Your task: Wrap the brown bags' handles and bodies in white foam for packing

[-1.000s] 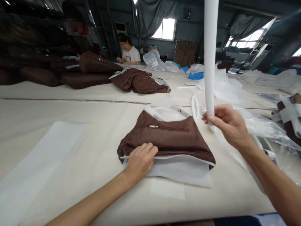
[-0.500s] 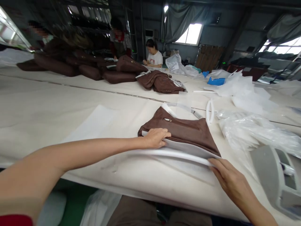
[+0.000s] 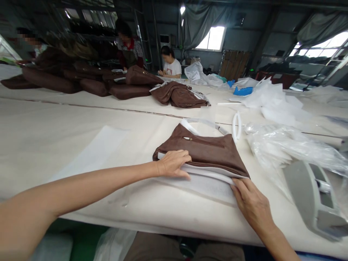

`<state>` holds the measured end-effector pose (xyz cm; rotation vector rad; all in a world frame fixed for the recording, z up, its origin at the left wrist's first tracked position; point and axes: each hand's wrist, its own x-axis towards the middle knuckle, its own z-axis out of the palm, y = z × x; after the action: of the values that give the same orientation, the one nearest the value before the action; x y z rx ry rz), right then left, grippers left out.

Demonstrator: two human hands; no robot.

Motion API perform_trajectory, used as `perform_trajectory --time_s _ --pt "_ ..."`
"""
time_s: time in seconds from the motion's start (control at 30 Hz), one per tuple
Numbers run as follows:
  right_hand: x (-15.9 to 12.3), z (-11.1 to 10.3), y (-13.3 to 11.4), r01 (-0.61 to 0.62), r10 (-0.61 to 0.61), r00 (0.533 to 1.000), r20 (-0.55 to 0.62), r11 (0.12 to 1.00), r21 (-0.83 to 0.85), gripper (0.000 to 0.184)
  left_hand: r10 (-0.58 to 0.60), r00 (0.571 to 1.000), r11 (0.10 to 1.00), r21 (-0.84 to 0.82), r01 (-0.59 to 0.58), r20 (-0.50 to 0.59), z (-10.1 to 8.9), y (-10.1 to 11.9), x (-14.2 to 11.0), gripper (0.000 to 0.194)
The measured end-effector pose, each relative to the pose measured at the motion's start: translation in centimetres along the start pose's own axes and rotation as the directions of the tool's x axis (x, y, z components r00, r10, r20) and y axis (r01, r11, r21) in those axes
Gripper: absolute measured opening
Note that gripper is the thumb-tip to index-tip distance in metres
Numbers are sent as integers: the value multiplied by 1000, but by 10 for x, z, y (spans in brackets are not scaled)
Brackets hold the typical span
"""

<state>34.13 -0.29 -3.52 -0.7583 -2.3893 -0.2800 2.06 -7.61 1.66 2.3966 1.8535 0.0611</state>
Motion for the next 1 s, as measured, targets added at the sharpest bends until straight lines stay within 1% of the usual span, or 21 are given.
perform_trajectory --time_s 0.07,0.13,0.2,0.27,0.3,0.33,0.37,0.4,0.43,0.5,0.53,0.57,0.63,0.67,0.7,0.73,0.8,0.87,0.9,0.93,1.0 --pt "-3 -2 -2 -14 14 1000 21 1000 8 17 49 997 997 55 -46 -66 6 0 -1 37" --pt "-6 -12 -1 -11 9 999 39 999 52 16 82 990 992 105 -70 -118 10 0 -2 30" --pt "-4 -26 2 -22 23 1000 -7 997 74 20 113 980 985 152 -88 -164 13 1 -3 27" --pt "6 -38 5 -38 42 998 -51 997 68 37 142 969 975 196 -102 -204 15 1 -3 24" --pt "14 -42 7 -35 37 999 -33 997 67 48 155 963 971 214 -107 -221 15 2 -4 23" --pt "24 -42 9 -24 22 999 26 997 72 58 168 957 967 228 -113 -236 15 2 -4 22" --pt "34 -40 10 -8 -2 993 117 996 89 67 182 951 964 237 -122 -249 16 2 -5 20" --pt "43 -35 11 9 -34 975 220 993 114 73 198 944 960 245 -133 -264 17 2 -5 17" --pt "50 -28 11 25 -70 944 321 990 140 74 215 935 957 254 -144 -281 18 2 -5 13" --pt "54 -10 10 68 -152 872 465 979 193 66 240 910 949 278 -147 -338 25 3 -7 4" --pt "51 -2 9 101 -197 845 497 972 213 62 248 892 946 294 -139 -378 30 4 -9 7" --pt "44 6 7 145 -242 831 502 964 224 62 253 873 943 310 -125 -417 35 5 -12 12" --pt "27 16 5 223 -294 834 467 954 201 68 248 845 941 326 -93 -473 43 8 -20 18" --pt "18 18 4 250 -304 842 446 952 177 70 237 846 945 317 -85 -478 44 10 -24 20" --pt "11 18 4 271 -312 846 432 950 155 71 221 859 952 292 -89 -461 43 12 -29 21" --pt "7 18 4 286 -319 847 426 948 141 70 205 881 963 249 -103 -426 39 14 -33 22" --pt "4 15 4 310 -341 837 427 940 143 63 176 933 981 133 -141 -314 25 17 -36 28" --pt "6 14 4 325 -362 830 425 932 158 59 159 970 987 36 -155 -186 8 18 -32 33" --pt "7 14 4 325 -361 832 422 933 156 59 160 977 987 13 -160 -142 1 19 -27 33" --pt "7 15 4 326 -358 836 417 934 148 60 172 978 985 6 -173 -121 -3 19 -21 33" --pt "4 18 4 339 -360 844 397 933 124 63 240 961 971 25 -239 -137 -2 20 -9 31"
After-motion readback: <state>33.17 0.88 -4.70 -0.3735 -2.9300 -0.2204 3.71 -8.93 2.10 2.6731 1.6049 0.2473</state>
